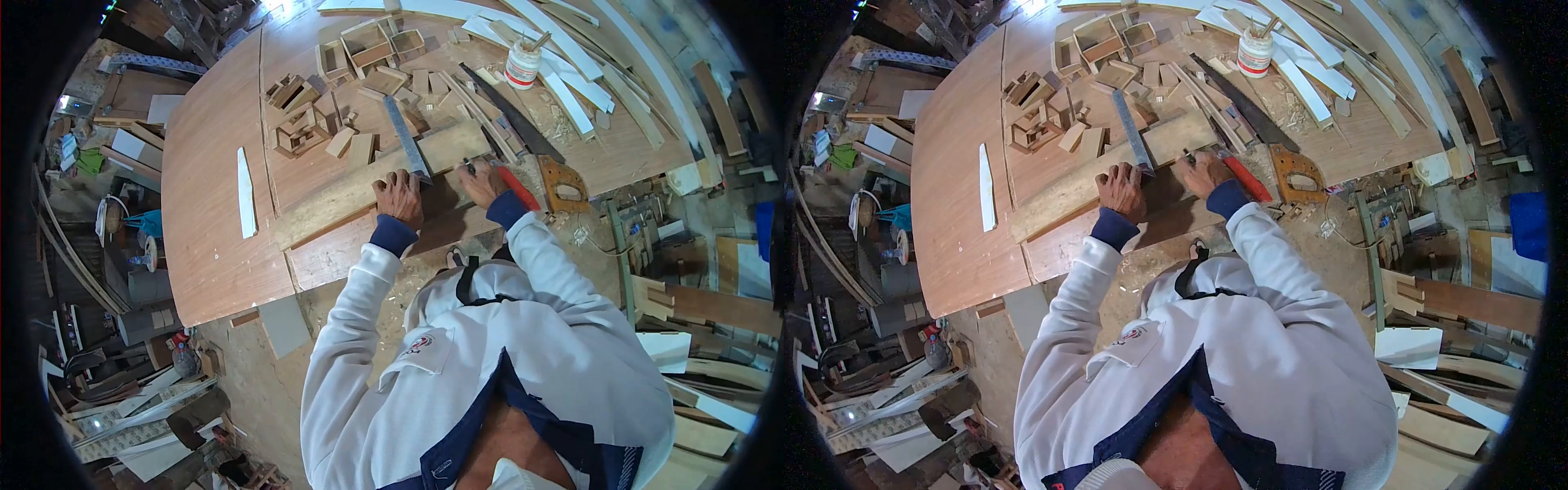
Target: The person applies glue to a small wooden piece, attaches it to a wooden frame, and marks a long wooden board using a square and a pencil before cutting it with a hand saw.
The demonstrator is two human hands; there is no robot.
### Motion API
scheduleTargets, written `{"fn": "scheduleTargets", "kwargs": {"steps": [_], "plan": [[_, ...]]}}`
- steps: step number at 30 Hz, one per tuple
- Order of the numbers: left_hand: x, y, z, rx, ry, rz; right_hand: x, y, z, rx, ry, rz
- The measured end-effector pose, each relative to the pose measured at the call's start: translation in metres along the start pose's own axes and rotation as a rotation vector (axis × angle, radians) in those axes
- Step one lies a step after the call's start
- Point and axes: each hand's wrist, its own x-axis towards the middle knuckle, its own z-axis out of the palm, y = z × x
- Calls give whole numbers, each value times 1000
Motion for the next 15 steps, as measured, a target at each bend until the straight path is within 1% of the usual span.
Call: {"fn": "scheduleTargets", "kwargs": {"steps": [2, 3, 5, 6, 7, 10, 11, 13, 14, 15], "plan": [[0, 0, 2, -11, 14, -15, -9, -36, -13, 150, -219, -26], [0, 0, 3, -9, 0, -24, -13, -42, -6, 151, -219, -25], [-1, 1, 4, -6, -13, -34, -16, -51, 12, 172, -240, 77], [-1, 1, 4, 2, -34, -51, -15, -56, 22, 194, -247, 94], [-1, 1, 4, 11, -55, -70, -15, -56, 27, 194, -248, 93], [-1, -4, 8, 3, -33, -71, -14, -56, 39, 129, -35, -10], [-2, -7, 8, 3, -31, -71, -14, -51, 36, 128, -34, -12], [1, -14, -22, -253, -88, -120, -20, -56, 17, 436, -190, 69], [6, -18, -29, -269, -85, -188, -24, -55, 17, 576, -173, 141], [9, -26, -30, -270, -85, -190, -24, -49, 13, 574, -175, 141]]}}
